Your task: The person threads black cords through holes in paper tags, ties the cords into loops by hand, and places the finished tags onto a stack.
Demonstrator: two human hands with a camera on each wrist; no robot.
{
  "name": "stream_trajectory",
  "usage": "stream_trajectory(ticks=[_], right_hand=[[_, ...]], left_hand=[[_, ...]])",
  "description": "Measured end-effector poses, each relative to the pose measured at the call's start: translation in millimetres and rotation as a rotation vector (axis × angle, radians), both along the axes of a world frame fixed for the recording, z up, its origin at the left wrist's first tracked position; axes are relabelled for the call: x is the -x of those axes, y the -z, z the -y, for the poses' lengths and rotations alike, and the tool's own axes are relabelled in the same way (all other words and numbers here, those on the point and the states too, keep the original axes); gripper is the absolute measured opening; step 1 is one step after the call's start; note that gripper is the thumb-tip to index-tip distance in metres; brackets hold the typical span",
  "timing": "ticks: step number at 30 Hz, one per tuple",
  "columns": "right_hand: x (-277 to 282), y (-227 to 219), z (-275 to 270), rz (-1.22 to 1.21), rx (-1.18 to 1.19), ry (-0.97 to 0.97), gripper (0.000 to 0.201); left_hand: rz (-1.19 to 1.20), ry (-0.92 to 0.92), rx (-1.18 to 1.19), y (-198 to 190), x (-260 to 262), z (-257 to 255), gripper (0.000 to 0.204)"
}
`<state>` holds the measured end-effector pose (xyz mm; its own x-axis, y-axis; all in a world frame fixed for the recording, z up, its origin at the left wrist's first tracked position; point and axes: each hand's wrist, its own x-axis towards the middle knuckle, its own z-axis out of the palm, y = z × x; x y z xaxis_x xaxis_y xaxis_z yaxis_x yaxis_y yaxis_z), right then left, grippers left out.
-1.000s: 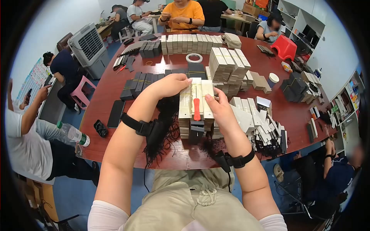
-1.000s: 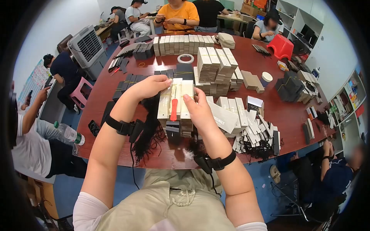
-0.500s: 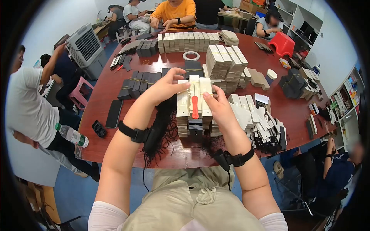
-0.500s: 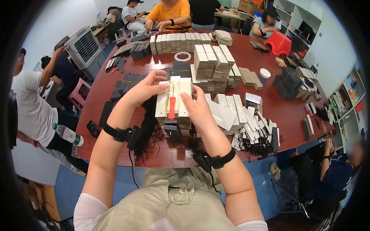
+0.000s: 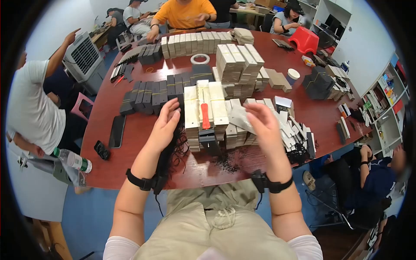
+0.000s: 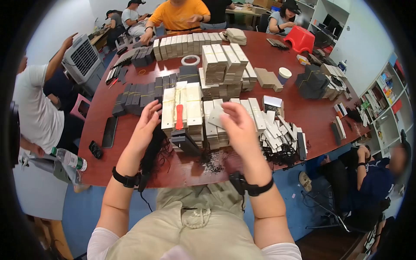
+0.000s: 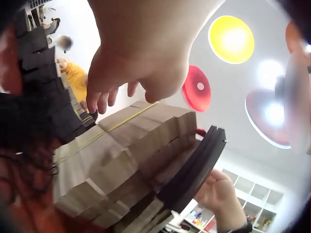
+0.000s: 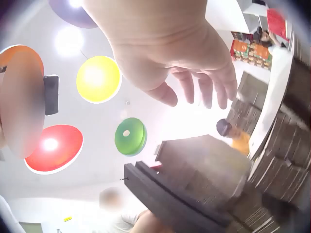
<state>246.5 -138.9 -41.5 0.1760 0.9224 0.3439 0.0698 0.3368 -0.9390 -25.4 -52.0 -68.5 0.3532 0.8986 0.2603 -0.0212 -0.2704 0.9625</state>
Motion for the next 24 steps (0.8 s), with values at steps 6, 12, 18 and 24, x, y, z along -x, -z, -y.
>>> stream_trajectory(ticks=[6,12,18,24], right_hand=[[-27.5,38.2,49.8,0.166,0.123,0.082,0.009],[-0.9,67.7,70.7,0.822,0.044,-0.044,0.008],[26.5,86.4,76.8,0.777,0.017,-0.115,0.007],[39.1,92.9,76.7,0.823,-0.087,-0.199,0.008]], left_hand=[[-0.737,-0.183,-0.657,62.0,30.4,30.8,0.013],[-0.797,-0.135,-0.652,61.3,32.3,48.2,0.006],[-1.030,-0.102,-0.423,41.4,43.7,75.7,0.009],[-1.050,-0.207,-0.414,77.5,34.2,108.5,0.019]])
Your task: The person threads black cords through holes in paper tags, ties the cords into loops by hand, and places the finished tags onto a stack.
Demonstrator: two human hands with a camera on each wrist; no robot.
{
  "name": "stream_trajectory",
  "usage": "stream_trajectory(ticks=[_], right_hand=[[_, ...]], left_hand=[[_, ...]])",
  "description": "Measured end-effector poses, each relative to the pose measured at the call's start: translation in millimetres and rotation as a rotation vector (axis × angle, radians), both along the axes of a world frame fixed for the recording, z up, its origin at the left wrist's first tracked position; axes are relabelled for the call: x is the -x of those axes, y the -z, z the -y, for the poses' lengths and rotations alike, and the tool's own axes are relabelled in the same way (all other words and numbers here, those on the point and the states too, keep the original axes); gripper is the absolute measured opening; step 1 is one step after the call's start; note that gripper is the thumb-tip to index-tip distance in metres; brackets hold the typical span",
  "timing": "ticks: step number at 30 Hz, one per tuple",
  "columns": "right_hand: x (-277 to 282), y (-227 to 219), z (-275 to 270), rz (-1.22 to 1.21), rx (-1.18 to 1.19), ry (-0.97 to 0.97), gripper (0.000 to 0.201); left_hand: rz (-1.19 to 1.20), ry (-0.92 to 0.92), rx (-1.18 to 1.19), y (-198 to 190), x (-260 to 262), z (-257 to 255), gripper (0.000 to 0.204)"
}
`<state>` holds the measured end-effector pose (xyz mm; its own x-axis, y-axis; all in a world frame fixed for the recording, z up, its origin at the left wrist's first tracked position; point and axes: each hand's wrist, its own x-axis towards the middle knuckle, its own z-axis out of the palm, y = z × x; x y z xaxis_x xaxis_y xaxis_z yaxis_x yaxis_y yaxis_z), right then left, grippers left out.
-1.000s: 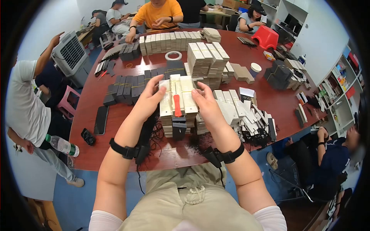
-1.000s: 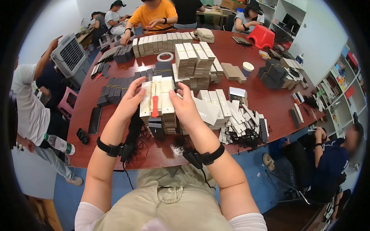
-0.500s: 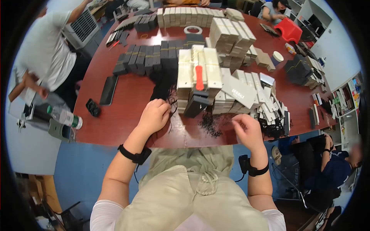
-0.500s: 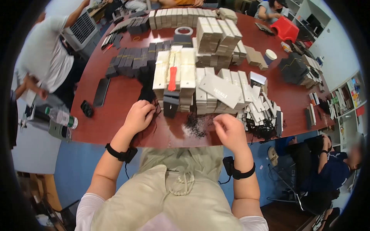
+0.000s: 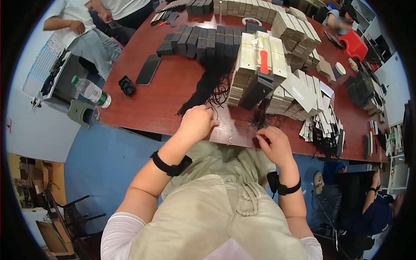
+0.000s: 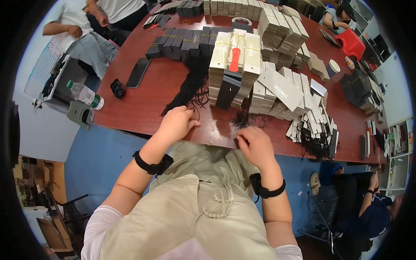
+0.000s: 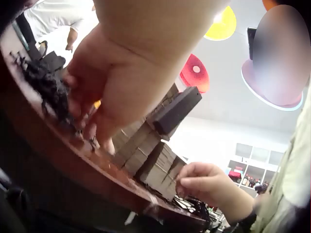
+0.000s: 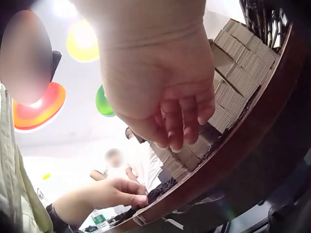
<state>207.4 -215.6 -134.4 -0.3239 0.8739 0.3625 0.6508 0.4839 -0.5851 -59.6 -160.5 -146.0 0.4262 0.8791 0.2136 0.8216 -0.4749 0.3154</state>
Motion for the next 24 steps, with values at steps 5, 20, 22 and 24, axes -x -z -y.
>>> stream_trajectory(ticks=[5,20,22,24], right_hand=[[19.2,5.2,-7.6,-0.027,-0.064,-0.035,0.007],[66.5,6.0,4.0,-0.197,-0.047,0.011,0.028],[64.4,10.7,3.6,-0.164,-0.124,0.019,0.023],[59.1,14.0,2.6,-0.147,-0.185,0.030,0.018]], left_hand=[[-0.052,-0.177,-0.098,23.4,-17.7,14.4,0.017],[1.126,-0.012,0.988,0.9,-40.1,30.6,0.012],[1.133,0.034,1.005,7.9,-38.8,29.6,0.013],[1.155,0.067,1.065,13.7,-38.4,26.0,0.012]])
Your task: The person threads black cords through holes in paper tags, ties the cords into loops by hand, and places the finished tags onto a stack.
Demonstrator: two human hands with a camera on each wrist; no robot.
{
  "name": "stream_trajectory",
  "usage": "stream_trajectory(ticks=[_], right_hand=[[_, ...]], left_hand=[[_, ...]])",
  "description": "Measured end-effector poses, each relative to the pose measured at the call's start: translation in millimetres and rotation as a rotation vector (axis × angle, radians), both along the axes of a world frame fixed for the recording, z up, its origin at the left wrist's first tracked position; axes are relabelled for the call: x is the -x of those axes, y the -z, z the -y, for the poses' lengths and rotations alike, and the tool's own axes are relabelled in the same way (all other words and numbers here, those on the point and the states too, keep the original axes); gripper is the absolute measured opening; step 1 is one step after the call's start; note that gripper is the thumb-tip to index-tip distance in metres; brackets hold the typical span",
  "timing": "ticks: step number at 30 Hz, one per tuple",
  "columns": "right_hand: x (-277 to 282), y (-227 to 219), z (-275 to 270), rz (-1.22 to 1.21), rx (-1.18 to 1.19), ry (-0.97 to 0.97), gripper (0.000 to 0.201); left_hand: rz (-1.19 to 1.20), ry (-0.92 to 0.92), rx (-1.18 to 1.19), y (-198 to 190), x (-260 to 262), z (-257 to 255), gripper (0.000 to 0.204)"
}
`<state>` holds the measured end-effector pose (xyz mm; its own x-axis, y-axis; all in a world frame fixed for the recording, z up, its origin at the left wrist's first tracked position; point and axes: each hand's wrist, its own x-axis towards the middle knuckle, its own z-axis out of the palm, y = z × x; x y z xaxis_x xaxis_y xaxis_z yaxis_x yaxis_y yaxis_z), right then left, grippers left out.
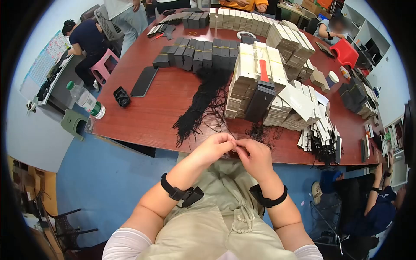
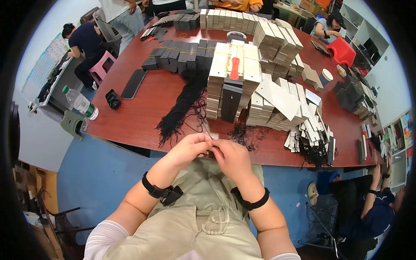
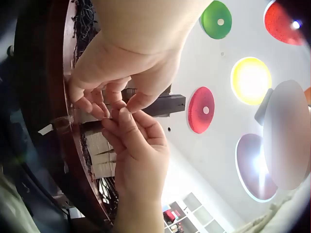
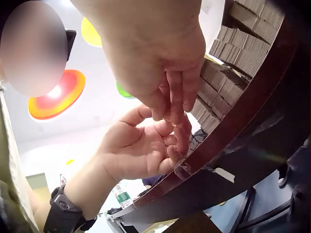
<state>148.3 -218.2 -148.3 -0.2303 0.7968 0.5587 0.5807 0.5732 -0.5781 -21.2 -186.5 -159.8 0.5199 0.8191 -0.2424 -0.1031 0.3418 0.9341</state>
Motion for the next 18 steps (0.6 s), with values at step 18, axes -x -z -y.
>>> stream_trajectory(ticks=[18], right_hand=[[-21.6,-15.5,19.2,0.146,0.616,-0.759,0.002]], left_hand=[[0.160,-0.160,0.066,-14.0,39.7,-44.9,0.023]])
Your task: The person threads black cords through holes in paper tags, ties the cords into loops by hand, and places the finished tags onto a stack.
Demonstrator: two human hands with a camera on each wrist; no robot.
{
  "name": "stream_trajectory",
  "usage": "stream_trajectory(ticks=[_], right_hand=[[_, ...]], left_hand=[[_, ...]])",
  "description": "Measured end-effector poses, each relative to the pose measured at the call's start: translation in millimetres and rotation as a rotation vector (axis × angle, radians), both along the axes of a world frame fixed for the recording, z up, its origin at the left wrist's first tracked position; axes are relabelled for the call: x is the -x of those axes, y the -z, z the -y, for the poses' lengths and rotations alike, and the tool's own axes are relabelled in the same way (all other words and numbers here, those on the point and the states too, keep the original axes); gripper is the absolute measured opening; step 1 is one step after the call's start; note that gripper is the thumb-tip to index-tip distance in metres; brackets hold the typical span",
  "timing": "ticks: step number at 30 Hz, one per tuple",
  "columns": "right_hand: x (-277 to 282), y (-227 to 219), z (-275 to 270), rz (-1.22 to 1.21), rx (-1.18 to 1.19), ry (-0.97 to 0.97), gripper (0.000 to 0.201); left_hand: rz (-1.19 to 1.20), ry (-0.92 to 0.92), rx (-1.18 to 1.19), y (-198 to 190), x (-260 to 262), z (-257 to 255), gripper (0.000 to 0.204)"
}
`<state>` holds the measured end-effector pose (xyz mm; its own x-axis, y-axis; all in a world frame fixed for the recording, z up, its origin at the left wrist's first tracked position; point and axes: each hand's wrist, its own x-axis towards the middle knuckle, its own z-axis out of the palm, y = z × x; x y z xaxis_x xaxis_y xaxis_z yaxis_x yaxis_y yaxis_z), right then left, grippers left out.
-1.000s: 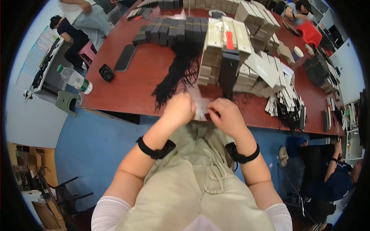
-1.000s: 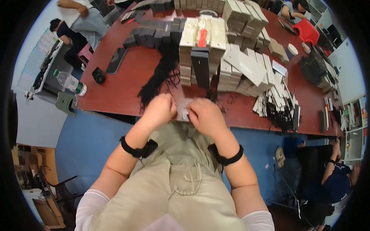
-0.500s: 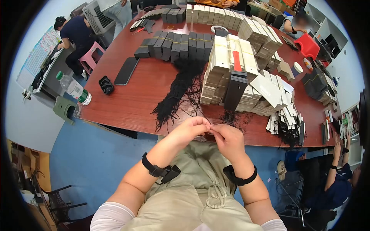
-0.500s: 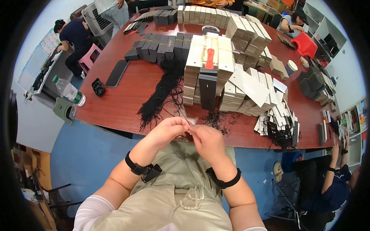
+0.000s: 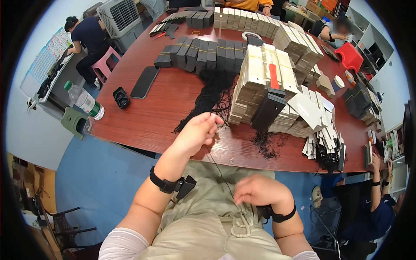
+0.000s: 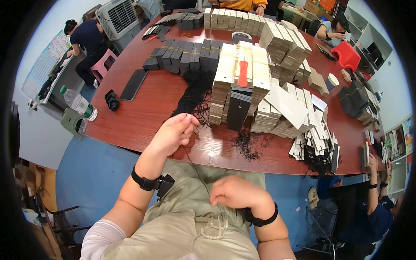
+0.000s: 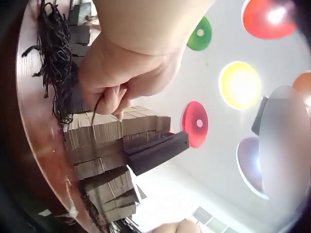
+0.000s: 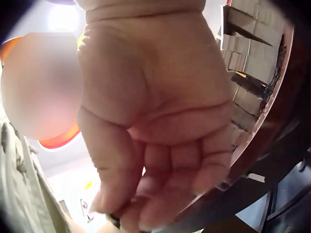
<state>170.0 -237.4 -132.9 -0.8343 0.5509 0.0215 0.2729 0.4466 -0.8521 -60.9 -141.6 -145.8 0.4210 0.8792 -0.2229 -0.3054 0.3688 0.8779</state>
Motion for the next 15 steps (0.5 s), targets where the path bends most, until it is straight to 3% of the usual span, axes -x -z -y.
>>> stream_trajectory(ticks=[1,2,5,8,11,12,15], right_hand=[[0.2,-1.6,-2.9,-0.086,-0.014,0.064,0.003],[1.0,-3.1,-3.9,-0.114,-0.065,0.264,0.007],[3.8,-0.8,-14.0,-0.255,-0.195,0.677,0.010],[4.7,-4.8,-13.9,-0.336,-0.185,0.823,0.009],[1.3,-10.5,-9.8,-0.428,0.088,0.826,0.014],[1.5,-6.8,-8.7,-0.534,0.362,0.872,0.022],[-5.0,-11.9,-12.5,-0.553,0.459,0.782,0.031]], left_hand=[[-0.087,0.042,-0.056,-5.0,0.4,5.7,0.024],[-0.159,0.099,-0.111,-11.0,-3.1,13.6,0.025],[-0.173,0.217,-0.269,-8.2,-18.1,33.2,0.026],[-0.365,0.230,-0.485,-16.2,-30.6,47.0,0.026],[-0.521,0.284,-0.700,-11.1,-34.0,51.2,0.026],[-0.568,0.336,-0.723,-12.1,-33.6,51.9,0.026],[-0.676,0.446,-0.784,-18.8,-32.2,54.0,0.024]])
